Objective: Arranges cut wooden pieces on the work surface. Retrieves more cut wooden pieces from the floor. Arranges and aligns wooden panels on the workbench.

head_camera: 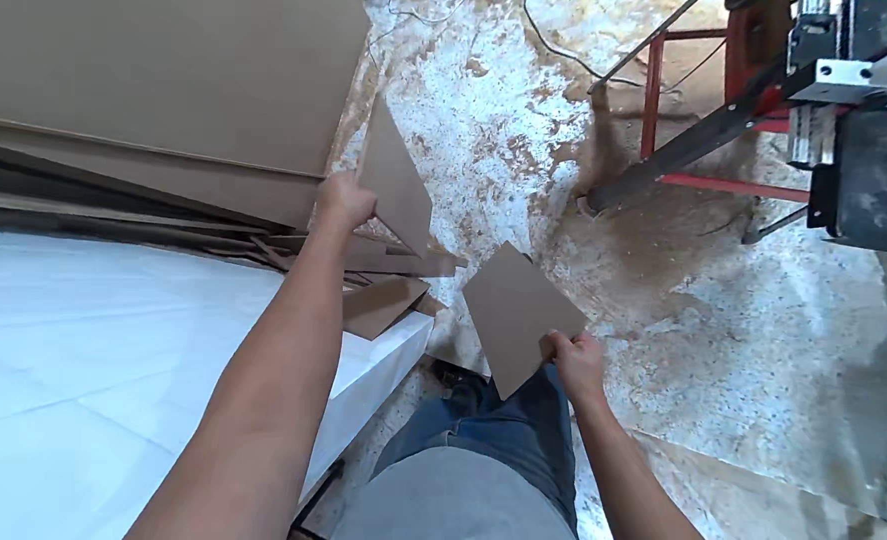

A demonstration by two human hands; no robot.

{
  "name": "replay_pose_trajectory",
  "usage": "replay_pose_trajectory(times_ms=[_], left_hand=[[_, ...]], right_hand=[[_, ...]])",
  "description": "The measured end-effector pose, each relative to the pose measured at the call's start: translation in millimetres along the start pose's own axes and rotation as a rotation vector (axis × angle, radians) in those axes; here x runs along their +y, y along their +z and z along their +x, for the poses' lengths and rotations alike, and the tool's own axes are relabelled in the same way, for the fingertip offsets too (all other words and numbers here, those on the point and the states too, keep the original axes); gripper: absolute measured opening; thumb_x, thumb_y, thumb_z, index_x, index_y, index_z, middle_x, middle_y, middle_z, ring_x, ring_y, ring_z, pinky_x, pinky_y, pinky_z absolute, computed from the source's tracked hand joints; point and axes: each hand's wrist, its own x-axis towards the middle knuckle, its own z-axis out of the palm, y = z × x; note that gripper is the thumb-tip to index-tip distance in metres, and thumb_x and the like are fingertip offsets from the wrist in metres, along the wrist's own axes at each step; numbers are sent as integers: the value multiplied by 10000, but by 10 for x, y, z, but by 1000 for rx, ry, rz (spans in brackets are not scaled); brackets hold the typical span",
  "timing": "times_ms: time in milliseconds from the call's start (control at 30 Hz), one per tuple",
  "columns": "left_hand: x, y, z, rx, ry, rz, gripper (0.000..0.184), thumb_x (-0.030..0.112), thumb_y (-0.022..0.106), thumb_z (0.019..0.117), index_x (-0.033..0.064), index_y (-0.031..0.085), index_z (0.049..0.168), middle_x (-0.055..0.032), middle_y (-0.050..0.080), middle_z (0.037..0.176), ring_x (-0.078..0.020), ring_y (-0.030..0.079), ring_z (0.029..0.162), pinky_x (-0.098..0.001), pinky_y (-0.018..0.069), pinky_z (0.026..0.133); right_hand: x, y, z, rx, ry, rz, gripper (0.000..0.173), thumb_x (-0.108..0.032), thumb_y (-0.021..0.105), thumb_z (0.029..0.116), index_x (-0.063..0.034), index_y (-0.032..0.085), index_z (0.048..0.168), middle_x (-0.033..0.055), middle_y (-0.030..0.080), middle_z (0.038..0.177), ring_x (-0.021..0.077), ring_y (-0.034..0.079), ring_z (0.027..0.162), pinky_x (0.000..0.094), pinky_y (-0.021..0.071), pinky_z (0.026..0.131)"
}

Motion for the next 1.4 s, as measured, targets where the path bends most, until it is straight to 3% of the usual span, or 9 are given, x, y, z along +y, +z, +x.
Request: replay_pose_trajectory(times_ms=[200,300,400,633,900,1133,1233,1300,1400], left_hand=[[-923,772,281,76,-346,-269,447,368,630,1000,11,640,1268,-223,715,1106,-326,751,903,-544,625,846],[-1275,1067,253,203,-631,-621,508,346,476,1072,-37,487,1406,-256,665,1222,-312,755,905,-458,647,795],[-1656,1206,296,266,-833,-788,485,301,469,1079,-27,440,1435,-255,695,1180,-312,756,900,-438,638,769],[-2792,1656,709,372,-976,-687,418,217,432,1095,-52,435,1414,-265,690,1177,-322,759,900,-443,642,760],[-3202,1928,1219,454,-1035,-539,423,205,414,1081,-62,429,1408,-261,684,1171,-312,766,889,-445,659,769],[-3533,1461,1417,-168,-1120,48,567,502,476,1069,-3,589,1302,-222,702,1046,-303,718,850,-481,601,790],[-3540,1412,1581,-456,-1054,384,586,525,492,1061,-36,657,1095,-193,695,828,-275,687,660,-460,600,671],[-3435,1481,1691,-604,-934,657,474,470,586,1021,13,710,1044,-181,701,882,-293,694,739,-514,594,737],[-2882,1673,1828,-567,-676,959,410,385,742,874,-14,725,966,-255,707,1050,-429,688,1001,-677,528,844]], right_hand=[[142,448,303,-112,71,-248,241,-317,635,997,-90,696,1049,91,715,816,268,712,782,567,568,727],[172,665,524,-157,88,-312,264,-332,615,1009,-88,690,1076,103,714,832,278,711,802,568,563,735],[142,943,821,-212,98,-385,285,-328,588,1025,-89,695,1138,125,728,882,301,718,849,587,562,773],[312,1896,1768,-437,-23,-764,295,-292,531,1030,-93,627,1227,167,710,876,372,714,823,600,565,720],[798,2739,2188,-669,-133,-969,265,-273,507,1032,-109,631,1199,155,711,837,378,719,793,593,559,667],[790,2862,2370,-643,-37,-896,247,-300,520,1033,-112,650,1127,154,693,816,365,710,778,591,553,641],[815,2867,2453,-601,4,-853,253,-335,535,1023,-119,657,1070,127,686,792,337,704,768,577,550,661],[818,2888,2448,-585,6,-827,244,-331,545,1014,-123,664,1059,115,685,777,328,702,760,569,550,660],[821,2916,2399,-574,-47,-802,234,-313,562,1004,-142,694,1094,104,690,754,319,700,719,566,549,634]])
